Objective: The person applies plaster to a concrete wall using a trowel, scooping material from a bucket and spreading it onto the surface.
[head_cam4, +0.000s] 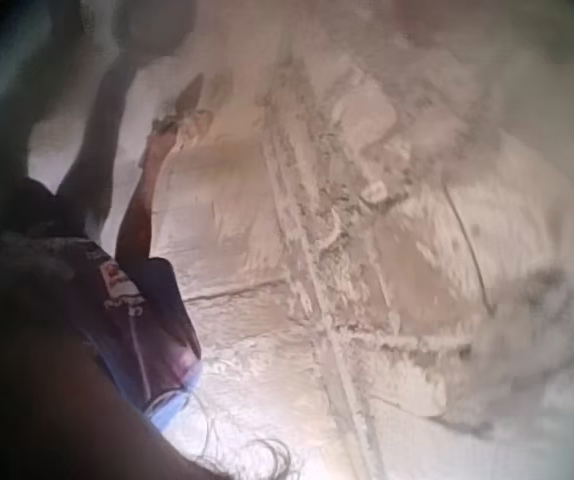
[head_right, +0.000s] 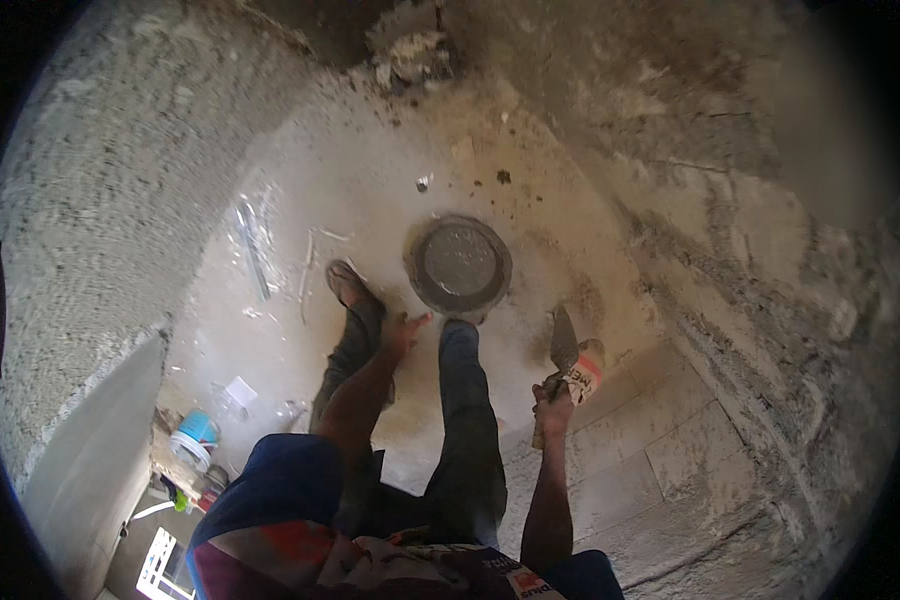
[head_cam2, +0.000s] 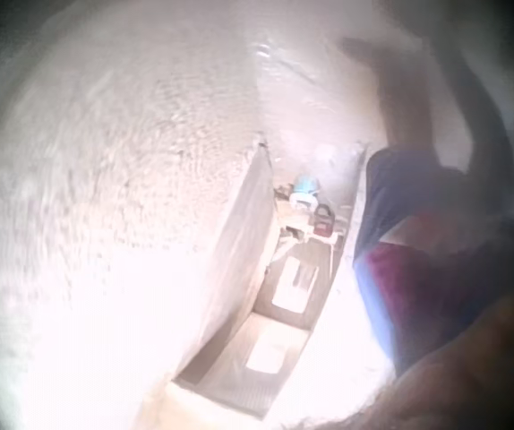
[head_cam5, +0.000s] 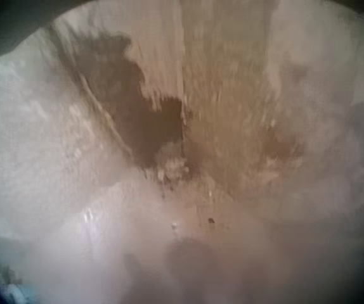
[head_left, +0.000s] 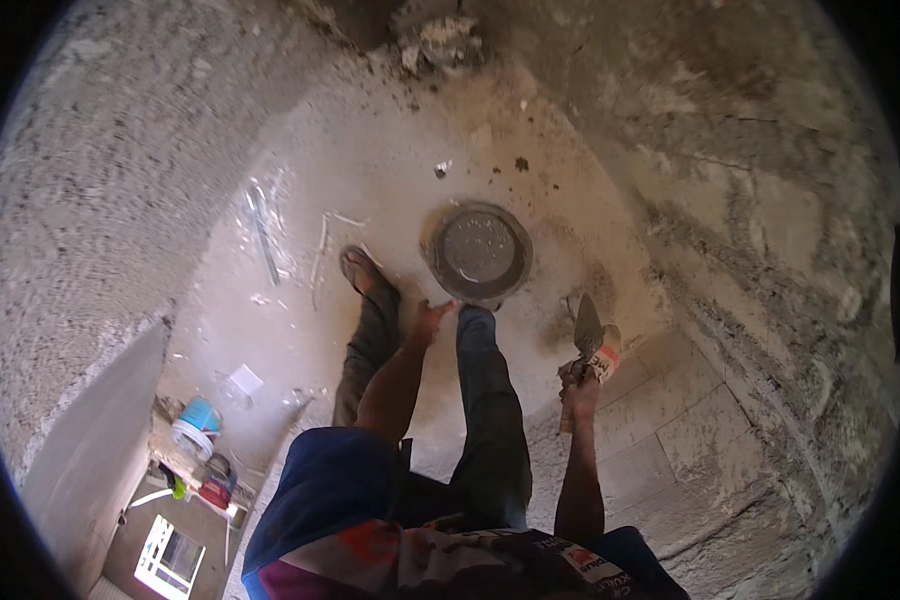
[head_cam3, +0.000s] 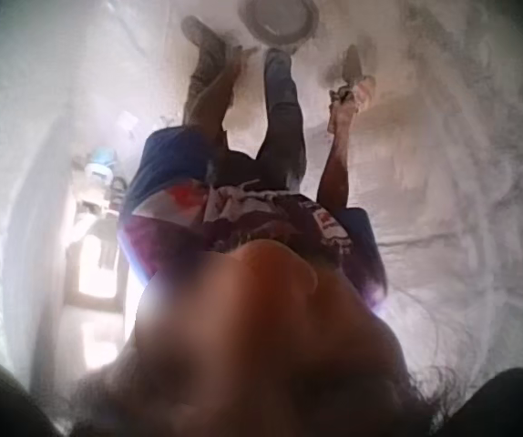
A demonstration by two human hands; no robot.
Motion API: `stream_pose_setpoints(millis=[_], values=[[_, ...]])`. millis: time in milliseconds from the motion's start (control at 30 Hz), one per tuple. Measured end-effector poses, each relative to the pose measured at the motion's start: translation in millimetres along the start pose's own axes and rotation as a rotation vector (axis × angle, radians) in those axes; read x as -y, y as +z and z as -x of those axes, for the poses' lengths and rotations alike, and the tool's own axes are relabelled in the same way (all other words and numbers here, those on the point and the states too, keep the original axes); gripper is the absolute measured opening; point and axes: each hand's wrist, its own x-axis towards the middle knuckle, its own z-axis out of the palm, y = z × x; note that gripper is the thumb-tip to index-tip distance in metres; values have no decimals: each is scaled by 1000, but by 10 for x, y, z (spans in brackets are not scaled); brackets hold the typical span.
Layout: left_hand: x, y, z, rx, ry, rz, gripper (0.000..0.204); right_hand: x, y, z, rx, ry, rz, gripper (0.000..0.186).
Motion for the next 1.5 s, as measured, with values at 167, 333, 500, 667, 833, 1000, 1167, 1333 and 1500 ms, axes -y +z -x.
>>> stream_pose_setpoints(millis=[167,333,500,667,833,1000,1167,1333,1500], values=[[115,321,-693,60,-195,361,103,-679,206,-213,-30,-101,110,17],[84,582,-771,-81,-170,704,96,-540,465,-179,-24,59,30,18],[-300,209,-1044,-164,492,448,84,-439,528,-118,17,85,49,25],[-260,-353,-1737,-2,436,-154,74,-558,639,-234,62,29,-23,24],[-669,-239,-1540,81,289,-339,65,-631,718,-146,18,86,-95,21],[-577,-34,-1443,58,542,-8,47,-724,701,-84,40,95,5,17],[-574,68,-1411,23,445,-112,24,-956,630,-79,32,18,64,25],[-520,277,-887,-15,480,-91,18,-767,477,-160,-76,-226,471,25],[-380,-47,-168,-159,484,-42,17,400,281,-153,50,-301,873,28]])
